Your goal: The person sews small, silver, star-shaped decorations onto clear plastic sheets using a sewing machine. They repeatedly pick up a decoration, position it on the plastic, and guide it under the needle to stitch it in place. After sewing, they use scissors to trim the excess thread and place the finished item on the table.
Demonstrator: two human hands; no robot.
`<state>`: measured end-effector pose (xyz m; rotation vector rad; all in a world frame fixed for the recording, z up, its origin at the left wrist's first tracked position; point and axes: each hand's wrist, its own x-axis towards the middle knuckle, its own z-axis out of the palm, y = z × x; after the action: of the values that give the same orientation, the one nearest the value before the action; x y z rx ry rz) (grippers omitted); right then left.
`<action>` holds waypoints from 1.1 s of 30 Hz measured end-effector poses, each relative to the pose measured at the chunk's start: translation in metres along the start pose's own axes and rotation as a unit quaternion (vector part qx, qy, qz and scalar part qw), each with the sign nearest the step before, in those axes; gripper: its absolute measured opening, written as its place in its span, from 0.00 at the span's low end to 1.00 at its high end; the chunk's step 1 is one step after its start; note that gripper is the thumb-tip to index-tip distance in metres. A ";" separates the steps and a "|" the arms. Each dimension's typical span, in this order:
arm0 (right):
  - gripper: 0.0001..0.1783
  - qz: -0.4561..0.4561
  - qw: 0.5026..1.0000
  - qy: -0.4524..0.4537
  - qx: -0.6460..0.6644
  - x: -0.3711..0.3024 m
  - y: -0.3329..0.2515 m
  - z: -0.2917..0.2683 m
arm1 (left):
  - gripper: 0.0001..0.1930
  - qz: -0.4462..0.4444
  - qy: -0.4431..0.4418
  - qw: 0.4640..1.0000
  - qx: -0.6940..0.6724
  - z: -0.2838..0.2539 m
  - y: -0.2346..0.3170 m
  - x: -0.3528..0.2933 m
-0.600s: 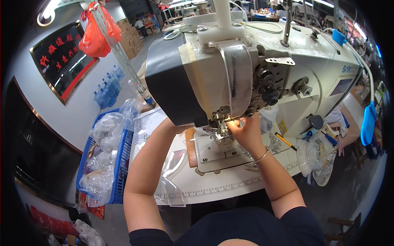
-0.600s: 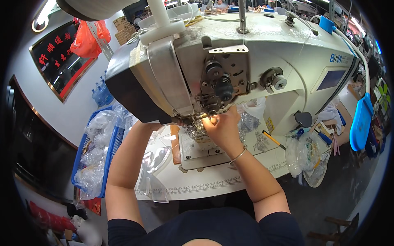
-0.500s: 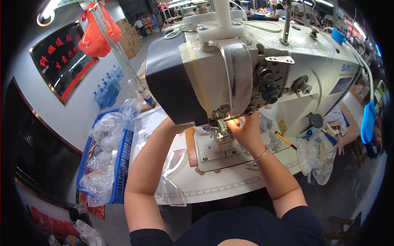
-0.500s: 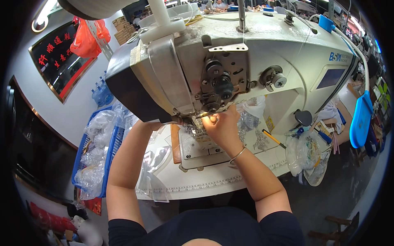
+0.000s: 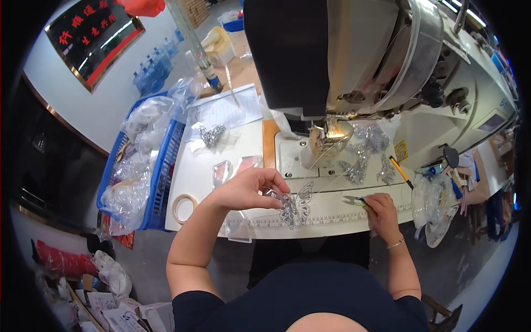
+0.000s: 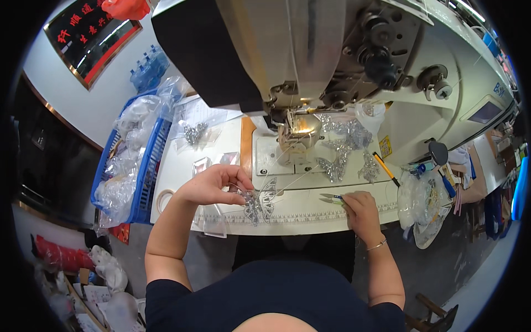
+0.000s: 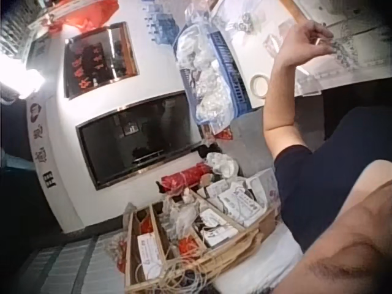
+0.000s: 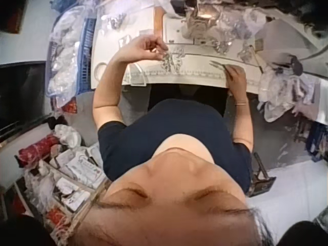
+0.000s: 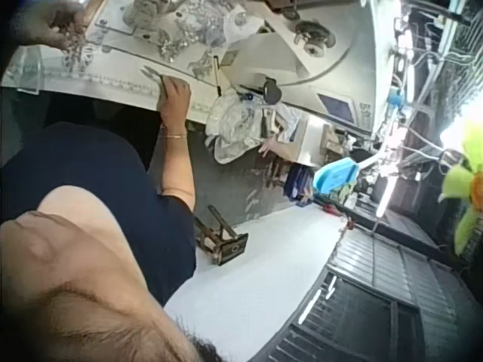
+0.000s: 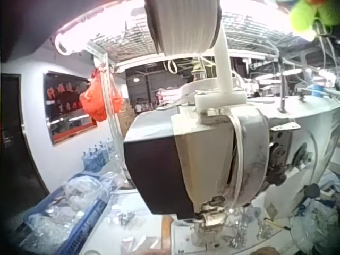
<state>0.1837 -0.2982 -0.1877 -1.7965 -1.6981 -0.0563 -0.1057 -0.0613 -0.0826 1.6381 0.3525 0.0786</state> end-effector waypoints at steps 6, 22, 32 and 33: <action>0.09 0.185 0.948 0.140 0.218 0.011 -0.019 0.003 | 0.13 -0.026 0.018 0.992 0.122 0.009 0.003 -0.004; 0.13 -0.091 0.974 0.062 0.200 0.061 -0.103 0.024 | 0.15 -0.006 0.029 0.998 0.062 0.019 0.000 -0.019; 0.28 0.058 0.907 0.164 0.383 0.049 -0.086 0.039 | 0.21 0.038 0.054 0.982 -0.179 0.029 -0.029 -0.018; 0.40 0.122 0.886 0.090 0.439 0.039 -0.082 0.036 | 0.22 0.048 0.056 0.962 -0.261 0.032 -0.035 -0.019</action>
<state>0.1013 -0.2519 -0.1632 -1.2283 -1.0671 0.5530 -0.1215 -0.0951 -0.1178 1.1271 0.3068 0.3132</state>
